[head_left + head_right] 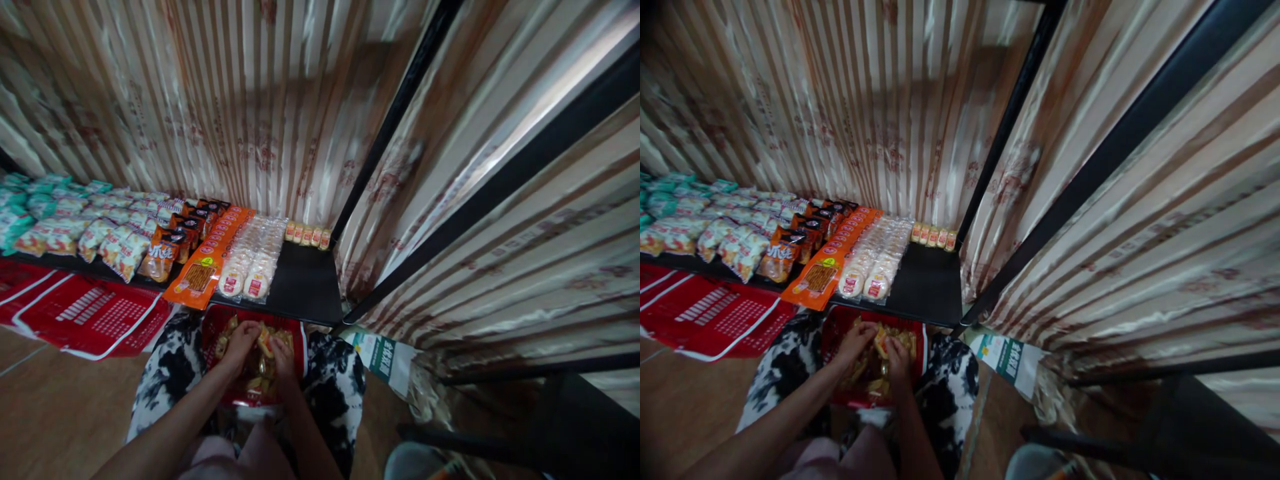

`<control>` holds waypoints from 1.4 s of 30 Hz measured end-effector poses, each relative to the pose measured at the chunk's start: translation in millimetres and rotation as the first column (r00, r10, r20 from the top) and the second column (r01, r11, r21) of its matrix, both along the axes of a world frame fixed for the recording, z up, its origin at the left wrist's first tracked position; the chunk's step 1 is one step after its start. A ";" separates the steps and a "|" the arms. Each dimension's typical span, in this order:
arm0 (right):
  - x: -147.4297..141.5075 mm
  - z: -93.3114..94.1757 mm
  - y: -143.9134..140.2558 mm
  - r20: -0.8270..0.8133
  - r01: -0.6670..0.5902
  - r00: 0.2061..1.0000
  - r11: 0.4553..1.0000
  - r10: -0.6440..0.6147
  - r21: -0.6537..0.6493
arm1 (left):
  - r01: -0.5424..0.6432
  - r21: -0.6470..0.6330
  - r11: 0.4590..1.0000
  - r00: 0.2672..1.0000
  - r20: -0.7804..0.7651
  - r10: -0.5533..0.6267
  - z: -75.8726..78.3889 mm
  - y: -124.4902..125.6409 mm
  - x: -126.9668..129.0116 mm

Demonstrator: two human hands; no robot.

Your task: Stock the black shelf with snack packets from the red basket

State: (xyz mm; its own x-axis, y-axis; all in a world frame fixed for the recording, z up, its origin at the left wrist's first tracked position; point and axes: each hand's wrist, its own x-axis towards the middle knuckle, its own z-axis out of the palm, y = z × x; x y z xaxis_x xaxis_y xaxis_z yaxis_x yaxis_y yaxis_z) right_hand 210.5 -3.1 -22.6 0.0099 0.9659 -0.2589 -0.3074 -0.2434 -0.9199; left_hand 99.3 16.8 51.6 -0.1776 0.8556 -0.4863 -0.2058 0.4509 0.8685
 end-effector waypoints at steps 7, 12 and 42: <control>4.3 8.2 2.6 0.009 0.083 0.996 0.996 -0.084 0.038 | 0.014 0.084 0.996 0.999 -0.049 -0.010 5.4 2.0 8.2; 5.7 18.7 4.3 -0.104 0.136 0.986 0.989 -0.131 0.051 | 0.035 0.136 0.990 0.996 -0.091 -0.023 11.2 4.5 15.5; 61.7 92.1 109.7 0.723 -0.007 0.646 0.945 -0.246 0.328 | 0.305 0.357 0.883 0.862 -0.497 -0.097 41.5 85.6 55.0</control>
State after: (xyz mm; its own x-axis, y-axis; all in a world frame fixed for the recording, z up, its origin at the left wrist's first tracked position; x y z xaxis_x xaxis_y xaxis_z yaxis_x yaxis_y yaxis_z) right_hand 272.1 106.7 69.5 0.1974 0.9662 0.1660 0.5057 0.0447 -0.8615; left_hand 154.4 102.4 93.2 -0.0886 0.9960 0.0089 0.3114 0.0192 0.9501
